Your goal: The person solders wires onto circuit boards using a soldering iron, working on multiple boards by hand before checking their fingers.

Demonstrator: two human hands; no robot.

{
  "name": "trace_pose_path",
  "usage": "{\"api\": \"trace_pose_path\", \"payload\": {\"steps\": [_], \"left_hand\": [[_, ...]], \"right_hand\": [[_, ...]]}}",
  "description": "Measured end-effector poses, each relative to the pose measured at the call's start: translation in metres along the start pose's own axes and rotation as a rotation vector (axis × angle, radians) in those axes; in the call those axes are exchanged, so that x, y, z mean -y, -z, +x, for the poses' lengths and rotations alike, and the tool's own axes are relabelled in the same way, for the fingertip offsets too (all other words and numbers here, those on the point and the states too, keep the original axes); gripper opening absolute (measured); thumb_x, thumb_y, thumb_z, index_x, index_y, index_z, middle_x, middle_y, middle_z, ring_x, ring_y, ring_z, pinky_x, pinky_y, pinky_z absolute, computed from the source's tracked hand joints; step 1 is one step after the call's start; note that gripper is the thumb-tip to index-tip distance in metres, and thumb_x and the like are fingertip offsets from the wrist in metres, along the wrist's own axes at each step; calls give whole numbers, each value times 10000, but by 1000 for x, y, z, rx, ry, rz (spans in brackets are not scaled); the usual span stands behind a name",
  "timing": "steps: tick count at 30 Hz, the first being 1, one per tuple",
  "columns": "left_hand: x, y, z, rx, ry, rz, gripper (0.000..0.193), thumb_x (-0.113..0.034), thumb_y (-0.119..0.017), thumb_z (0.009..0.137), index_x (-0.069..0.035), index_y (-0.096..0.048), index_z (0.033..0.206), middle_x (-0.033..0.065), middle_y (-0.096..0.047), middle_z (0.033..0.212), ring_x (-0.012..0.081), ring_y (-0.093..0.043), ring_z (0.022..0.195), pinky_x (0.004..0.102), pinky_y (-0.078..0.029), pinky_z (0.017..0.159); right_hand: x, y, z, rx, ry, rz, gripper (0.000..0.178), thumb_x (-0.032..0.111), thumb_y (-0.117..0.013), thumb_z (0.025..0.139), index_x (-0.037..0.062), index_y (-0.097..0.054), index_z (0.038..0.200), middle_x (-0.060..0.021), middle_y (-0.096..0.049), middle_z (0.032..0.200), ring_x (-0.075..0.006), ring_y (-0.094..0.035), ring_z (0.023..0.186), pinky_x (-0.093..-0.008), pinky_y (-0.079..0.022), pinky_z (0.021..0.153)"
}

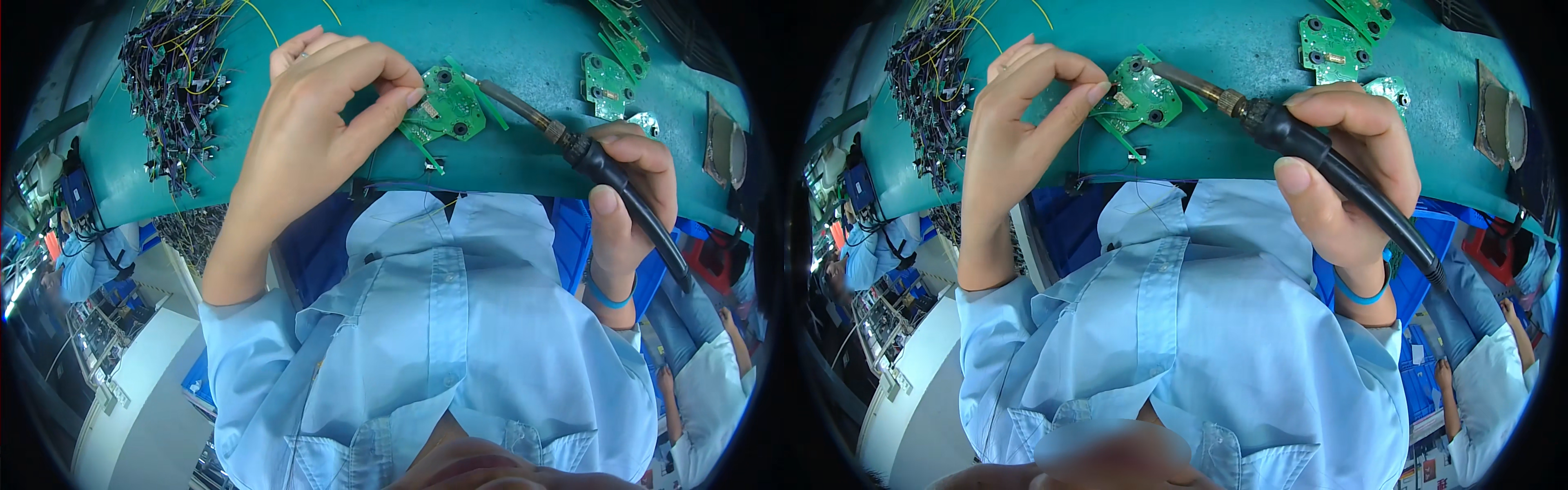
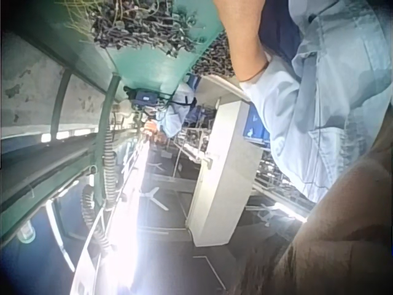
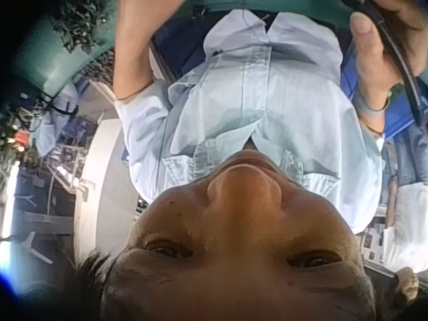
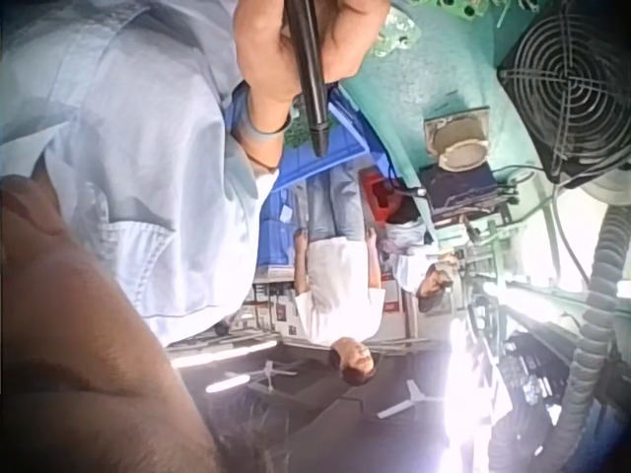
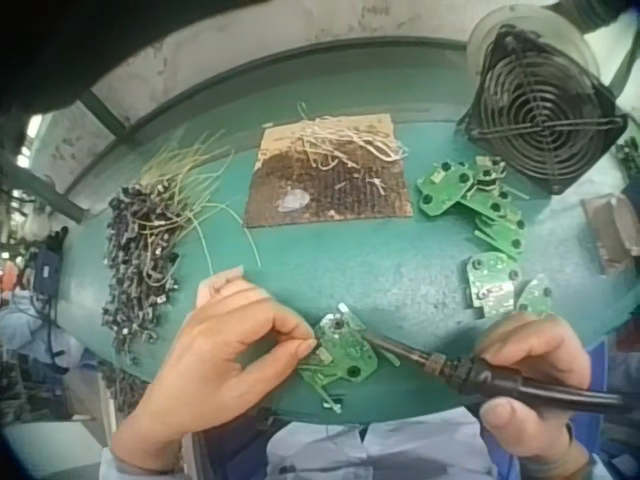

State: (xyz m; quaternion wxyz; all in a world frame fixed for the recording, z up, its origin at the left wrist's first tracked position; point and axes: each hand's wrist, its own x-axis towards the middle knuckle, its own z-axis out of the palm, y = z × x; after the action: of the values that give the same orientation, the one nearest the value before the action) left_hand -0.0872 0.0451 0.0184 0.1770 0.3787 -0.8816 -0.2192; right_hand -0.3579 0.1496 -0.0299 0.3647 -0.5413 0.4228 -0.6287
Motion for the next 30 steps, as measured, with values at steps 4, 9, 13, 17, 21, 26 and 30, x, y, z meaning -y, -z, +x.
{"api": "trace_pose_path", "payload": {"steps": [4, 9, 13, 17, 21, 26, 30], "left_hand": [[4, 4, 9, 70, -50, 1, 31, -79, -710, 875, -70, -685, 858, -6, -672, 928, 173, -561, 876, 356, -343, 1062], [5, 16, 20, 196, -48, -33, 17, -67, -693, 837, -76, -680, 843, -8, -671, 960, 175, -570, 927, 360, -333, 1065], [4, 23, 26, 290, -26, -24, 29, -57, -685, 815, -76, -678, 835, -7, -670, 974, 173, -574, 955, 359, -333, 1067], [3, 26, 29, 329, -40, 8, 36, -52, -685, 803, -78, -675, 827, -8, -669, 972, 172, -577, 960, 359, -333, 1069], [1, 28, 31, 350, -11, 25, 42, -48, -691, 793, -75, -672, 821, -8, -668, 967, 173, -576, 955, 358, -337, 1065], [0, 28, 31, 353, 5, 38, 45, -43, -692, 789, -74, -670, 811, -9, -666, 963, 173, -574, 952, 359, -339, 1062], [0, 27, 31, 347, 1, 33, 45, -43, -694, 787, -71, -665, 806, -7, -665, 962, 176, -573, 948, 359, -339, 1058]], "right_hand": [[-1, 0, 1, 34, -6, 8, 351, 99, -772, 823, -38, -630, 1113, -169, -680, 1011, -225, -601, 843, -318, -505, 785], [1, -1, 4, 115, -40, 6, 334, 143, -751, 818, -25, -633, 1082, -163, -661, 977, -239, -584, 838, -325, -484, 778], [4, 0, 8, 169, -90, 5, 340, 184, -731, 816, -12, -625, 1072, -167, -637, 966, -255, -566, 846, -337, -467, 778], [2, 0, 11, 205, -119, 32, 349, 173, -730, 799, -21, -632, 1072, -166, -633, 942, -244, -555, 826, -327, -456, 753], [-1, 0, 14, 239, -78, 50, 368, 152, -726, 774, -30, -637, 1081, -175, -640, 931, -242, -559, 816, -320, -458, 733], [-1, -1, 17, 272, -71, 45, 379, 138, -718, 756, -36, -640, 1083, -182, -649, 931, -240, -562, 802, -314, -461, 716], [0, -1, 16, 272, -87, 33, 384, 134, -716, 748, -39, -641, 1083, -186, -654, 936, -240, -565, 799, -314, -464, 720]]}}
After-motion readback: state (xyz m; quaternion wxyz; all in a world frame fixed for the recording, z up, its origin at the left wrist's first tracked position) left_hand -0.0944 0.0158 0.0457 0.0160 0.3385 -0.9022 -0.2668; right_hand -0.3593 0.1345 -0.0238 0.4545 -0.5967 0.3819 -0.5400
